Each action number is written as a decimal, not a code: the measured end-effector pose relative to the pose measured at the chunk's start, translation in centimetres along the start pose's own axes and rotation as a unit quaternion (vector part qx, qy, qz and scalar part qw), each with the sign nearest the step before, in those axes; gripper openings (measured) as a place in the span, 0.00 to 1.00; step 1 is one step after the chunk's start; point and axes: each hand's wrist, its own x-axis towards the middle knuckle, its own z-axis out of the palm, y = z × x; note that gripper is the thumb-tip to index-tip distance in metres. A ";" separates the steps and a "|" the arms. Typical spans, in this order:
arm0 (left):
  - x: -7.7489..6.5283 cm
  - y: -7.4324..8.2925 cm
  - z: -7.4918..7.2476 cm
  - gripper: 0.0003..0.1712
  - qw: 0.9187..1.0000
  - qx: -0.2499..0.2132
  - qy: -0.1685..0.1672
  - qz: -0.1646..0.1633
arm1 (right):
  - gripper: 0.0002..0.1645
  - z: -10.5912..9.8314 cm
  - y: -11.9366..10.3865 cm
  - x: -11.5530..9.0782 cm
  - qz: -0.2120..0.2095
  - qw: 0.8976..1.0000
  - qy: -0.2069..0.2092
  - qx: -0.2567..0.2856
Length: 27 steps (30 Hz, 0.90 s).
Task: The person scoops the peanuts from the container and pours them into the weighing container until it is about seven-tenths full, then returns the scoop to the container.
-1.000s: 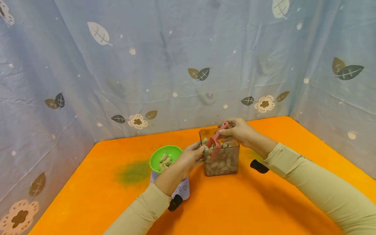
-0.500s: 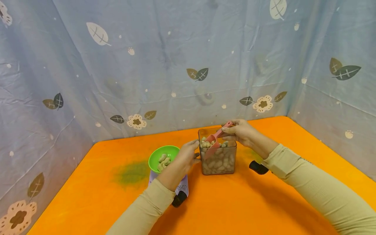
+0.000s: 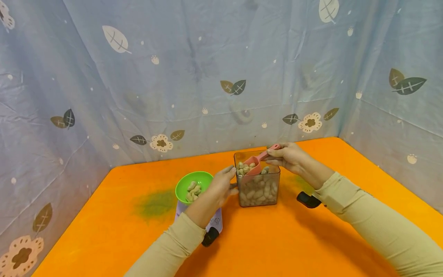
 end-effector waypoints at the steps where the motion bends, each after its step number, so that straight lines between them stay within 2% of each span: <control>1: -0.1 0.0 0.0 0.30 1.000 0.001 0.001 -0.002 | 0.09 0.1 0.0 -0.1 0.000 1.000 0.003 0.002; 6: 0.0 0.4 0.1 0.29 1.000 -0.004 0.005 -0.004 | 0.07 0.4 0.1 -0.4 -0.009 1.000 0.013 0.012; 14: 0.8 0.5 0.1 0.28 1.000 -0.005 0.016 0.005 | 0.04 0.0 0.2 -0.3 -0.009 0.997 0.025 0.071; 20: 1.1 0.2 0.0 0.28 1.000 -0.021 0.005 0.017 | 0.04 -0.9 0.3 -0.4 -0.013 0.994 0.024 0.109; 27: 1.1 0.1 0.0 0.28 0.999 -0.029 -0.001 0.028 | 0.12 -1.3 0.4 -0.5 -0.015 0.989 0.015 0.149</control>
